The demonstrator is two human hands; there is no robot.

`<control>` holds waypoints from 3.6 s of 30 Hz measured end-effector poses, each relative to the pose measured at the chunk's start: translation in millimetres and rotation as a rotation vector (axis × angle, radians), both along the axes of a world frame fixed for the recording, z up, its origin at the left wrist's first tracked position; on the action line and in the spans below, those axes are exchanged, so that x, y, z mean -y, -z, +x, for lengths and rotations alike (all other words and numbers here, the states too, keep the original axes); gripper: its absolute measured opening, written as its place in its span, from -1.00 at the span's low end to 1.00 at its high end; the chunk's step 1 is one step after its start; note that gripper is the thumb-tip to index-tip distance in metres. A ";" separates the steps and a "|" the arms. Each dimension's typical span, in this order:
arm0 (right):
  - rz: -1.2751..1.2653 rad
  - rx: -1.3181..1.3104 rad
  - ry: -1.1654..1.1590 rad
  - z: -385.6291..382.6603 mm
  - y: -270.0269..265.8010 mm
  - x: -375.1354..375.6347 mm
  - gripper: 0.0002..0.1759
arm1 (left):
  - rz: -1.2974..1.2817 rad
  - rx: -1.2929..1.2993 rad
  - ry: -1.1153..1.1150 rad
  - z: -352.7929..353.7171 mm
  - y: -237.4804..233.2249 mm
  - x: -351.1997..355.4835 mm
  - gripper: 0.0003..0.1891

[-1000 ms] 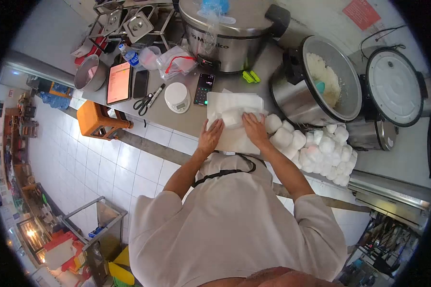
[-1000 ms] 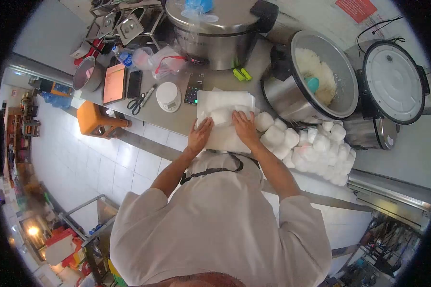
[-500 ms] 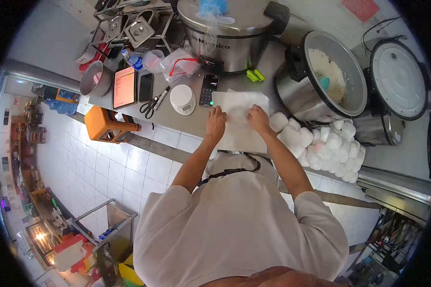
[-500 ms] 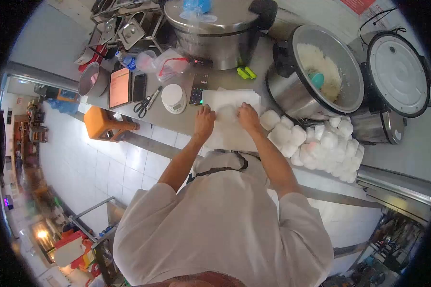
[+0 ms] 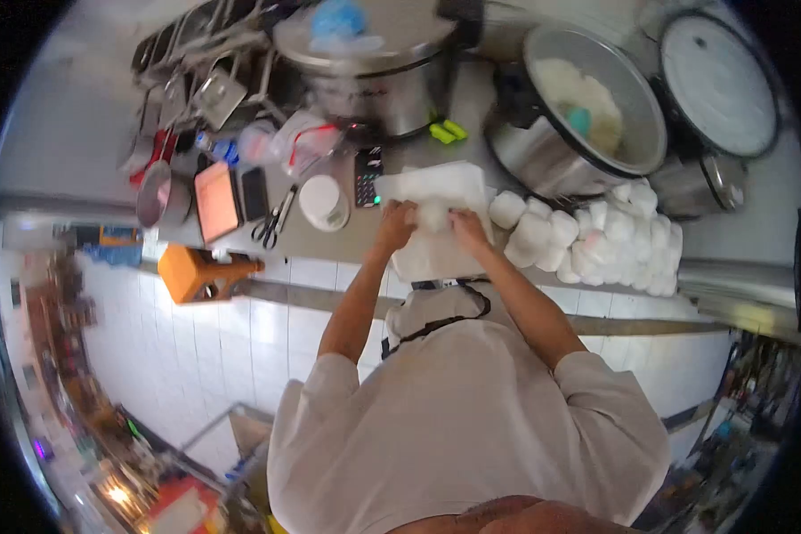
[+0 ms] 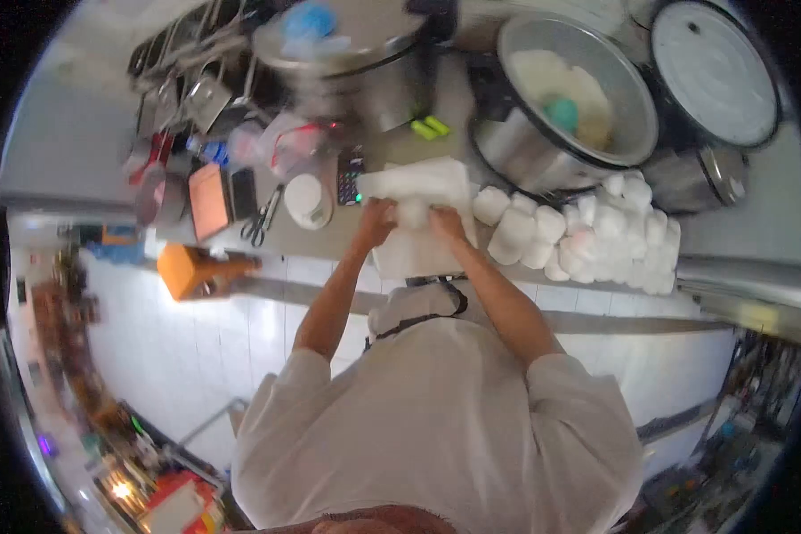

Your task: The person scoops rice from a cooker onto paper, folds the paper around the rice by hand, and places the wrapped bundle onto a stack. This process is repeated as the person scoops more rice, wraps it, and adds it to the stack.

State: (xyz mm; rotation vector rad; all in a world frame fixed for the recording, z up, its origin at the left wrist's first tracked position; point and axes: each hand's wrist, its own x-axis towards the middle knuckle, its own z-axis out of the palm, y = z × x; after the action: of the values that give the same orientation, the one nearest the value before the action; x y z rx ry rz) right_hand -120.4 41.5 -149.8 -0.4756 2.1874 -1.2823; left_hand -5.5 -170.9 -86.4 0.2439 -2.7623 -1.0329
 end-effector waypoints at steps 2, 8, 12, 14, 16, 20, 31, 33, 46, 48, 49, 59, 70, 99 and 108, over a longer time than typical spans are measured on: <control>-0.131 0.250 0.273 2.1 -24.9 10.2 -0.52 | 0.266 -0.139 0.081 4.2 9.5 -17.8 -0.49; -0.009 0.132 0.479 39.6 -116.7 -19.2 -0.40 | 1.124 0.224 -0.010 29.7 -82.5 -91.5 -0.55; -0.261 0.191 0.519 27.7 -204.3 -60.0 -0.51 | 1.214 0.259 0.001 11.9 -134.5 -117.3 -0.55; -0.377 0.017 0.587 19.5 -232.0 -79.8 -0.58 | 1.122 0.125 -0.057 -12.5 -148.0 -140.7 -0.55; -0.406 -0.158 0.649 3.2 -241.4 -106.1 -0.63 | 0.972 -0.096 -0.192 -38.2 -157.8 -185.9 -0.60; -0.372 -0.220 0.798 -15.2 -268.5 -156.3 -0.62 | 0.663 -0.142 -0.136 -71.0 -192.8 -270.4 -0.70; -0.179 0.095 0.833 -125.2 -266.3 -336.7 -0.49 | 0.709 0.054 0.347 -172.5 -215.5 -396.9 -0.37; -0.089 -0.025 1.052 -169.8 -272.2 -382.5 -0.27 | 0.528 0.009 0.457 -181.2 -238.7 -407.4 -0.22; 0.700 -0.390 0.890 -345.8 -142.7 -468.7 -0.11 | 0.540 0.177 -0.068 -98.2 -214.2 -270.6 -0.20; 0.761 -0.421 0.755 -347.9 -137.6 -473.2 -0.11 | 0.506 0.177 -0.200 -84.6 -213.2 -243.8 -0.22; 0.888 -0.394 0.703 -349.9 -147.4 -470.1 -0.15 | 0.508 0.159 -0.239 -78.6 -210.0 -230.5 -0.24; -0.029 -0.649 -0.242 -311.8 -417.4 -192.6 -0.75 | 0.560 -0.118 -0.442 -87.0 -208.6 -149.7 -0.37; 0.996 -0.081 -0.694 -343.7 -308.1 -71.0 -0.34 | 0.632 -0.157 -0.220 -142.7 -250.7 -171.0 -0.24; 0.609 -0.306 -0.948 -321.6 -305.5 -155.9 -0.74 | 0.317 -0.131 -0.111 -171.6 -255.2 -175.4 0.05; 0.698 -0.044 -0.686 -382.8 -343.2 -139.4 -0.75 | 0.239 -0.028 -0.114 -168.7 -256.2 -176.5 0.08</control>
State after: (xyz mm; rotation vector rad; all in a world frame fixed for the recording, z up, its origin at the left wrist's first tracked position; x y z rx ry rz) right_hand -503.2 180.9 193.4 -0.8475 2.0485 -0.1323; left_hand -174.2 5.6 169.7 0.4118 -2.5638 -1.3242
